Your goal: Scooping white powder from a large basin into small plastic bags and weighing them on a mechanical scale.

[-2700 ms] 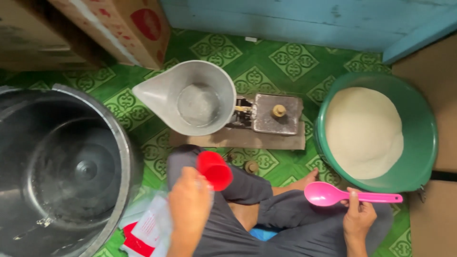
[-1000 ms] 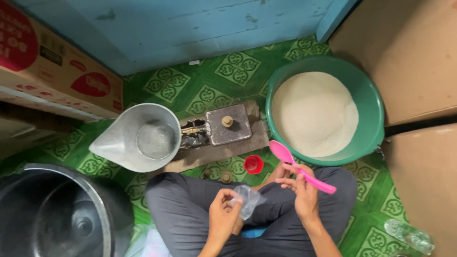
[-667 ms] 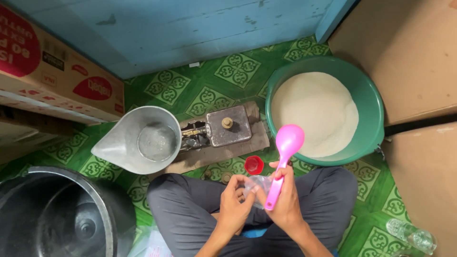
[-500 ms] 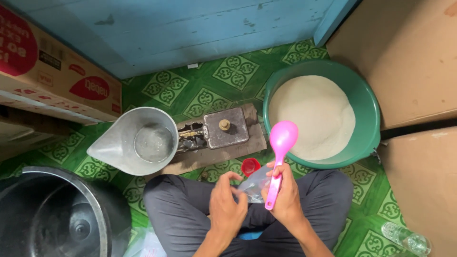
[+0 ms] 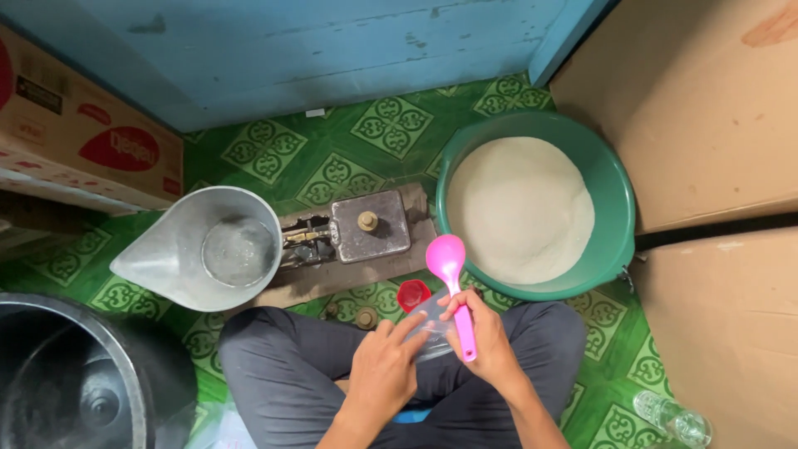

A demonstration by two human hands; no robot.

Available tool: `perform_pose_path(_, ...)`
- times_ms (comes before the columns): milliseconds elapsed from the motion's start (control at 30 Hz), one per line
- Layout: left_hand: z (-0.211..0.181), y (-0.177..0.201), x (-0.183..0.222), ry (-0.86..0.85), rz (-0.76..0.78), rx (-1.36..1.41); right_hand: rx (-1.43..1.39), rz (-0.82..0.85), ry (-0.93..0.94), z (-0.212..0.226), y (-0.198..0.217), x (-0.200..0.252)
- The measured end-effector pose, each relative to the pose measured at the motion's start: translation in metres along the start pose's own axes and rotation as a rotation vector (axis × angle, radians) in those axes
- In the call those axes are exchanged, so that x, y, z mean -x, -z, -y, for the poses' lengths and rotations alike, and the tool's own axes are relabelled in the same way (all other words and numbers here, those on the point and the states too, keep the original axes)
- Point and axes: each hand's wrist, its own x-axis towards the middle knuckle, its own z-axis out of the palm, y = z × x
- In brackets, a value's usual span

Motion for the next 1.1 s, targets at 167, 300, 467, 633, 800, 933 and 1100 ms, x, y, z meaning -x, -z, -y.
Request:
perform_pose_path(167,0.000,-0.002,-0.004,-0.149,0.131,0.029,-0.121,0.007,-0.051,-0.028,0.009,-0.002)
perform_pose_path(300,-0.012,0.004,-0.012,-0.060,0.226,0.210,-0.058,0.010,-0.035,-0.027,0.017,0.002)
perform_pose_path(467,-0.018,0.010,-0.026,0.062,0.163,0.322,-0.161,0.091,-0.074,-0.026,0.032,0.011)
perform_pose_path(633,-0.017,0.005,-0.032,0.119,0.092,0.351,-0.244,-0.146,0.036,-0.069,0.065,0.009)
perform_pose_path(800,-0.015,0.001,-0.038,0.153,0.071,0.343,0.178,-0.472,-0.187,-0.088,0.101,-0.006)
perform_pose_path(933,-0.016,-0.005,-0.043,0.189,0.006,0.241,0.102,-0.581,-0.258,-0.107,0.116,-0.018)
perform_pose_path(1100,-0.017,-0.014,-0.054,0.259,0.028,0.242,-0.149,-0.654,-0.274,-0.113,0.126,-0.031)
